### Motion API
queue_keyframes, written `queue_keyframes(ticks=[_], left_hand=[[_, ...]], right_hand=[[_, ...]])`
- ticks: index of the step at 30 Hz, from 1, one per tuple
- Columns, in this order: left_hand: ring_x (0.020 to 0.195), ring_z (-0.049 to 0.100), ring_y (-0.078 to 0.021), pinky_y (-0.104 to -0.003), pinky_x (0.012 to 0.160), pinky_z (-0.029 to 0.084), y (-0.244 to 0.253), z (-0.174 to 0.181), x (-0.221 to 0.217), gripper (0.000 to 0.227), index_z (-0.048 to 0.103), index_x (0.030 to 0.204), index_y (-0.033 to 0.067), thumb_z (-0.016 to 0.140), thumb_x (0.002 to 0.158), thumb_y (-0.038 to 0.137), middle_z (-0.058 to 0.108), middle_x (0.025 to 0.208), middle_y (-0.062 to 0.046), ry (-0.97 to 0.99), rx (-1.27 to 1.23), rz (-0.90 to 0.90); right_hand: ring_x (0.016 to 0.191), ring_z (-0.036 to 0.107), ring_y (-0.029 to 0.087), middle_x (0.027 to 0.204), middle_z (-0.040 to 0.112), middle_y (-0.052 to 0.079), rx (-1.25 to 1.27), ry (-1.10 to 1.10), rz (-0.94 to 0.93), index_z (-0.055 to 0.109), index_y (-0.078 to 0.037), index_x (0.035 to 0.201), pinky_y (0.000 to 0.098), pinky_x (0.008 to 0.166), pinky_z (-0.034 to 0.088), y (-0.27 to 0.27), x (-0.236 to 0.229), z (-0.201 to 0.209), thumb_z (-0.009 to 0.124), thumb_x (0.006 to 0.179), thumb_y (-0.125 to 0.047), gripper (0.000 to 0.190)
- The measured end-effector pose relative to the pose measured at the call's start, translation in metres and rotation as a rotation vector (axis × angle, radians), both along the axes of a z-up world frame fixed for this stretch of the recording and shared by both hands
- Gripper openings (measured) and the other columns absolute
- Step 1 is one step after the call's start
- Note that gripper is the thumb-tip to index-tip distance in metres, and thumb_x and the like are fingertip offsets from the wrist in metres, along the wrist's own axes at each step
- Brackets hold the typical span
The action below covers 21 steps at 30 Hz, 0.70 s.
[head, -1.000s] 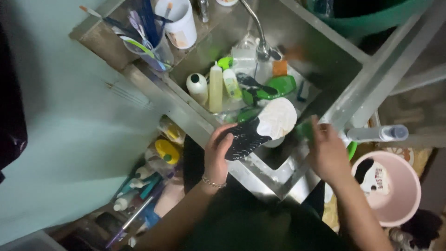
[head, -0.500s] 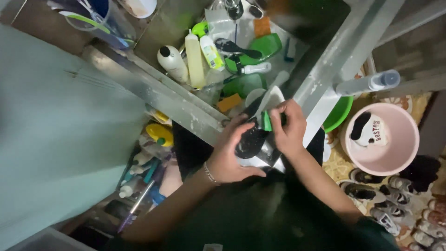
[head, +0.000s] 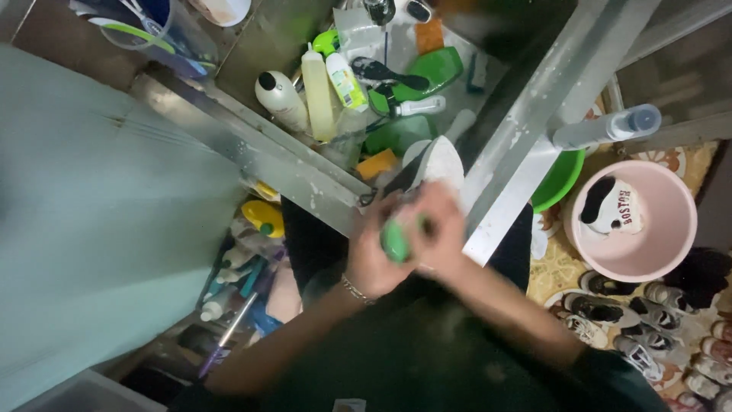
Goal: The person scrubs a black and white sneaker with a green brush and soap in a sink. They then rinse the shoe under running water from a faucet.
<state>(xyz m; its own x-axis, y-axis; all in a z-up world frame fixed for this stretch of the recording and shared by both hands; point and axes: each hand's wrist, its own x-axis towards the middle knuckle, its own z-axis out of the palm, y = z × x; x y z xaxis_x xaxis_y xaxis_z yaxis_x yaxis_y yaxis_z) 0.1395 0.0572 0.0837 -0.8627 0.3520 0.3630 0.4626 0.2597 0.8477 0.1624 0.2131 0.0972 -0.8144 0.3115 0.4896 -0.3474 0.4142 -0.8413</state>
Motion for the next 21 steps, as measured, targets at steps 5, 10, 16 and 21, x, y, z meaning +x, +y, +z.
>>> queue_keyframes(ticks=[5, 10, 16, 21], left_hand=[[0.133, 0.08, -0.0552, -0.057, 0.109, 0.072, -0.019, -0.005, 0.001, 0.098, 0.078, 0.153, 0.006, 0.109, 0.061, 0.022, 0.085, 0.145, -0.024, -0.293, -0.006, -0.038], [0.134, 0.083, -0.0511, -0.055, 0.111, 0.07, -0.008, 0.008, 0.0, 0.088, 0.073, 0.151, -0.0011, 0.106, 0.071, 0.016, 0.084, 0.142, -0.03, -0.209, 0.048, -0.016], [0.121, 0.084, -0.0532, -0.052, 0.098, 0.075, -0.011, 0.017, 0.001, 0.088, 0.078, 0.149, 0.0071, 0.104, 0.065, 0.015, 0.089, 0.135, -0.022, -0.341, -0.006, 0.009], [0.124, 0.088, -0.0493, -0.055, 0.097, 0.075, -0.011, 0.008, 0.005, 0.094, 0.076, 0.147, 0.0086, 0.108, 0.058, 0.012, 0.091, 0.131, -0.021, -0.363, -0.015, 0.07]], right_hand=[[0.076, 0.063, 0.039, 0.083, 0.064, 0.009, 0.06, -0.032, 0.002, 0.076, -0.011, 0.091, 0.0486, 0.083, 0.052, 0.063, -0.016, -0.059, 0.081, 0.12, -0.021, 0.031], [0.078, 0.064, 0.037, 0.084, 0.063, 0.01, 0.055, -0.093, -0.001, 0.075, -0.013, 0.092, 0.0502, 0.084, 0.05, 0.01, -0.002, -0.017, 0.081, 0.118, -0.025, 0.029], [0.082, 0.068, 0.047, 0.084, 0.067, 0.013, 0.07, -0.121, -0.081, 0.075, -0.008, 0.09, 0.0526, 0.086, 0.055, 0.064, -0.012, -0.059, 0.084, 0.123, -0.011, 0.034], [0.071, 0.062, 0.037, 0.078, 0.065, 0.011, -0.07, -0.089, 0.049, 0.079, -0.01, 0.088, 0.0468, 0.083, 0.054, 0.025, 0.001, -0.017, 0.085, 0.117, -0.017, 0.03]])
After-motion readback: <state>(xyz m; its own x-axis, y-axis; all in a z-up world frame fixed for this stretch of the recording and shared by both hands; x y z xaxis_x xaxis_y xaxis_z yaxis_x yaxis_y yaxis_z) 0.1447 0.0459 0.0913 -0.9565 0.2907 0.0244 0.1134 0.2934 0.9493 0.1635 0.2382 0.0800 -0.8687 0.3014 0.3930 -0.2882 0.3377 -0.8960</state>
